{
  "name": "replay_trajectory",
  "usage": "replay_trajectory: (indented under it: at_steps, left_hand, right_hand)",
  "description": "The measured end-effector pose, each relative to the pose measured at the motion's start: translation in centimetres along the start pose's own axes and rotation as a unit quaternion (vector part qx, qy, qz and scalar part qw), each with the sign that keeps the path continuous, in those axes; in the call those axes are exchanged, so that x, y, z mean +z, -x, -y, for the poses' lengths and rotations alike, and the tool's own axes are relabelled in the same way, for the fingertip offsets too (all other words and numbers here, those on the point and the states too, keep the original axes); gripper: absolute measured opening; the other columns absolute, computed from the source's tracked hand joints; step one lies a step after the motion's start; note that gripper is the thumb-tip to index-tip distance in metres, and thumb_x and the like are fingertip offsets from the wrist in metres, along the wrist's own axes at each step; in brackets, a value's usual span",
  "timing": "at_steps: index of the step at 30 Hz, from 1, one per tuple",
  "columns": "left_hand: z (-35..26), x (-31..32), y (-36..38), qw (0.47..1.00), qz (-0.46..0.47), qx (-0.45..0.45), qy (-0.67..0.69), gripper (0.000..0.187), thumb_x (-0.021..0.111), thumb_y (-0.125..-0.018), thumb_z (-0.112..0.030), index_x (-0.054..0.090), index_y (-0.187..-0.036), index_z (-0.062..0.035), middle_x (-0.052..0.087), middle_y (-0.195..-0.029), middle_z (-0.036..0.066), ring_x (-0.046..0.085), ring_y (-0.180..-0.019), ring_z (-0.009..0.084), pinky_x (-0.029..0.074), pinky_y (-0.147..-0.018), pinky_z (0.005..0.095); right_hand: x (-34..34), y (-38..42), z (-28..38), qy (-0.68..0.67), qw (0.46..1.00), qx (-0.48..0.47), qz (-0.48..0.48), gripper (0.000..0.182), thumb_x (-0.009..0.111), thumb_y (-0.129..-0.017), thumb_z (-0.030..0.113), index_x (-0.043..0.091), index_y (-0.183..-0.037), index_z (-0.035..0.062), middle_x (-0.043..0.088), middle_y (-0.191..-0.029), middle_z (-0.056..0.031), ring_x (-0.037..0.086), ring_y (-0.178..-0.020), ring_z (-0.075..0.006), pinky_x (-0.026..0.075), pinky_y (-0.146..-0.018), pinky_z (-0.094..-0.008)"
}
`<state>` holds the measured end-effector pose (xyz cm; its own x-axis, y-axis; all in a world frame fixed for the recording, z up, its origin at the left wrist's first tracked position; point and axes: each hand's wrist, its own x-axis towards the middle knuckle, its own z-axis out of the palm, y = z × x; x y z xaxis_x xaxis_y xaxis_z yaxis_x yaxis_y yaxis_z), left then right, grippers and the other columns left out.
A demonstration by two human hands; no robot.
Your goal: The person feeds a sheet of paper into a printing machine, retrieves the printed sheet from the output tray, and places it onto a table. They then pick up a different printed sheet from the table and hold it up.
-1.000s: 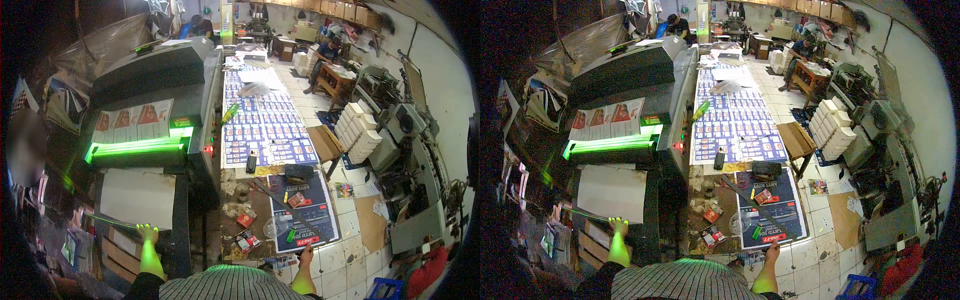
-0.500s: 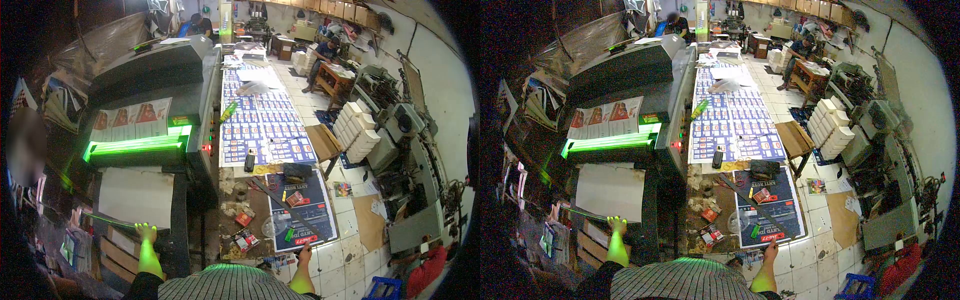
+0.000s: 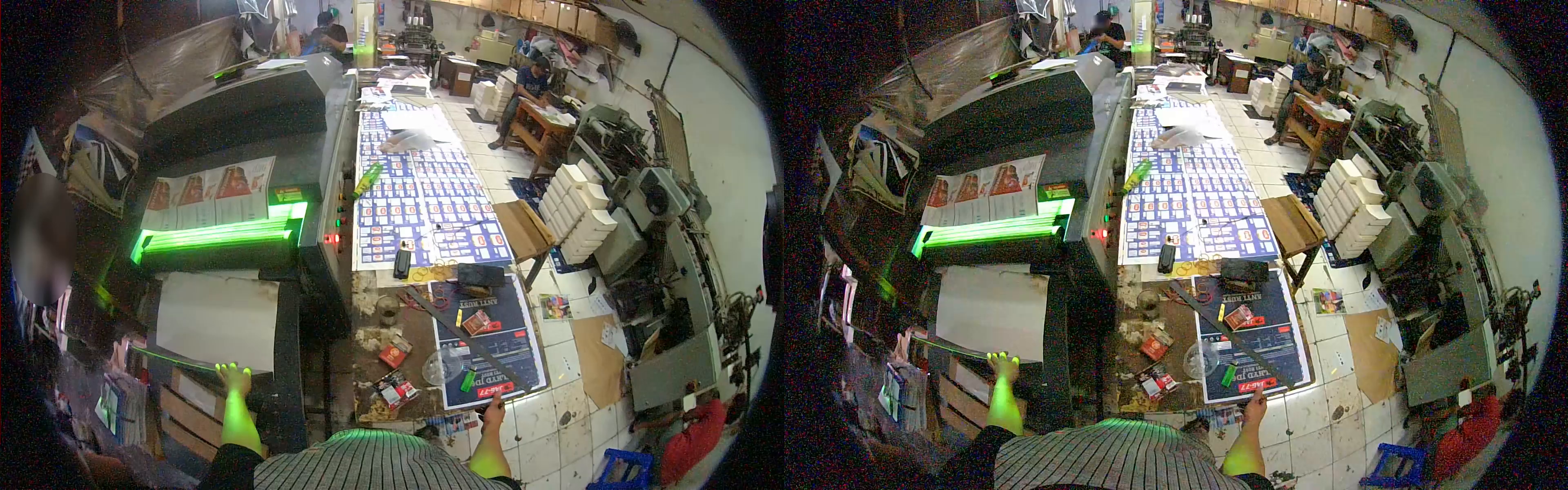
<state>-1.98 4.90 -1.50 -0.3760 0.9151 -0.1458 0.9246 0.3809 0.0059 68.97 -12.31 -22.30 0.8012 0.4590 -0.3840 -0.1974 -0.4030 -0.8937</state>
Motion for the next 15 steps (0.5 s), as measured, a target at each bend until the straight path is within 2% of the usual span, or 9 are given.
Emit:
replay_trajectory:
  at_steps: [4, 6, 8, 10, 12, 15]
  left_hand:
    - [0.3, 0.5, -0.2, 1.000, 0.010, -0.007, 0.009, 0.059, 0.047, -0.091, -0.039, 0.048, -0.130, 0.0053, 0.048, -0.135, 0.019, 0.025, -0.136, 0.0384, 0.000, -0.117, 0.0517]
    - [0.5, 0.8, -0.3, 1.000, 0.002, 0.003, 0.001, 0.057, 0.046, -0.091, -0.039, 0.051, -0.128, 0.0043, 0.050, -0.134, 0.018, 0.027, -0.135, 0.0383, 0.003, -0.117, 0.0512]
    - [-0.6, -1.0, 0.9, 1.000, 0.003, 0.007, -0.007, 0.056, 0.046, -0.091, -0.039, 0.053, -0.126, 0.0038, 0.050, -0.134, 0.017, 0.030, -0.134, 0.0384, 0.005, -0.117, 0.0516]
    - [-0.9, -1.5, 1.2, 1.000, 0.005, 0.010, -0.015, 0.054, 0.046, -0.091, -0.039, 0.055, -0.123, 0.0032, 0.051, -0.133, 0.016, 0.033, -0.132, 0.0385, 0.007, -0.116, 0.0519]
    - [-0.1, -0.5, 0.6, 0.997, 0.006, 0.054, -0.063, 0.053, 0.044, -0.092, -0.040, 0.059, -0.119, 0.0016, 0.052, -0.133, 0.014, 0.038, -0.128, 0.0386, 0.009, -0.115, 0.0540]
    - [2.5, 3.9, -1.8, 0.994, -0.035, 0.050, -0.095, 0.054, 0.043, -0.092, -0.042, 0.059, -0.120, 0.0010, 0.051, -0.135, 0.014, 0.037, -0.128, 0.0391, 0.008, -0.114, 0.0556]
  right_hand:
    - [0.1, 0.9, 1.4, -0.004, 1.000, 0.007, -0.009, 0.059, 0.050, -0.088, 0.065, 0.053, -0.111, 0.0114, 0.066, -0.079, -0.0051, 0.065, -0.055, -0.0196, 0.048, -0.044, -0.0317]
    - [0.0, 2.9, 4.2, -0.018, 0.998, 0.060, 0.006, 0.071, 0.048, -0.092, 0.061, 0.057, -0.115, -0.0058, 0.063, -0.105, -0.0199, 0.057, -0.096, -0.0281, 0.045, -0.086, -0.0357]
    - [0.0, 4.4, 6.4, -0.003, 0.999, 0.044, 0.002, 0.072, 0.048, -0.092, 0.061, 0.056, -0.115, -0.0059, 0.063, -0.105, -0.0201, 0.057, -0.096, -0.0286, 0.045, -0.086, -0.0359]
    - [0.0, 4.0, 5.8, 0.011, 1.000, 0.028, -0.001, 0.072, 0.048, -0.091, 0.062, 0.056, -0.116, -0.0061, 0.063, -0.105, -0.0203, 0.058, -0.097, -0.0290, 0.045, -0.086, -0.0361]
    - [0.0, 3.3, 4.8, 0.020, 0.999, 0.020, -0.020, 0.062, 0.052, -0.087, 0.065, 0.060, -0.108, 0.0067, 0.064, -0.087, -0.0081, 0.064, -0.064, -0.0188, 0.050, -0.049, -0.0308]
    - [0.2, 3.8, 5.5, -0.014, 0.999, 0.026, -0.019, 0.062, 0.052, -0.087, 0.064, 0.060, -0.110, 0.0072, 0.063, -0.084, -0.0061, 0.064, -0.063, -0.0182, 0.049, -0.048, -0.0300]
